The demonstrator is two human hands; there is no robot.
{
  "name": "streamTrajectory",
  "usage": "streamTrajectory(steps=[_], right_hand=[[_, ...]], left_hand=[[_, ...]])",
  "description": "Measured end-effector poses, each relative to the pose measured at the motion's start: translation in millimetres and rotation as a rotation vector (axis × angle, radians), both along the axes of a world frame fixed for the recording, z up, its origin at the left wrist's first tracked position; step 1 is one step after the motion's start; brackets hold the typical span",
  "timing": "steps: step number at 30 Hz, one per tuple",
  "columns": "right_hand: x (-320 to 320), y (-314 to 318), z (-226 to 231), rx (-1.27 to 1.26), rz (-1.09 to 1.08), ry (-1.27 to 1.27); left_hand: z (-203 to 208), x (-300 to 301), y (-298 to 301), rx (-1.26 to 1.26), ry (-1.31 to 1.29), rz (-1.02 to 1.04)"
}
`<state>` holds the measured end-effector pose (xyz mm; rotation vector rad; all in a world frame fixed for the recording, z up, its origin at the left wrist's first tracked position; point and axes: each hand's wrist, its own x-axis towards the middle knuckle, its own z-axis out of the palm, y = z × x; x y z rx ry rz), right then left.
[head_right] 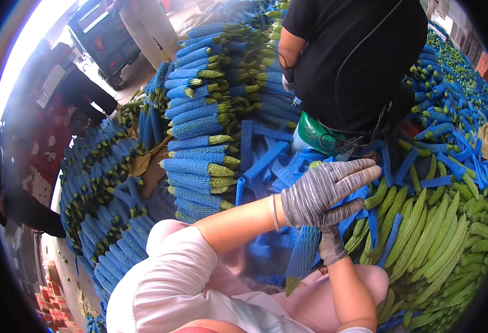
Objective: The recorder is placing bitter melons into blue foam protective nets while sitting on the floor.
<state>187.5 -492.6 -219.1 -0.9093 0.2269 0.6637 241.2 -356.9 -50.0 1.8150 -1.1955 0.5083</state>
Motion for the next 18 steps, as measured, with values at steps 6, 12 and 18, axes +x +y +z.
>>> streamTrajectory(steps=[6,12,18], right_hand=[[-13,-4,21,-0.029,-0.049,-0.042],[-17,-16,36,-0.054,-0.110,-0.098],[-32,-19,47,-0.081,-0.168,-0.155]], left_hand=[[21,-33,-15,0.031,-0.141,-0.046],[27,-67,-23,0.093,-0.177,-0.074],[39,-91,-17,0.078,-0.204,-0.068]])
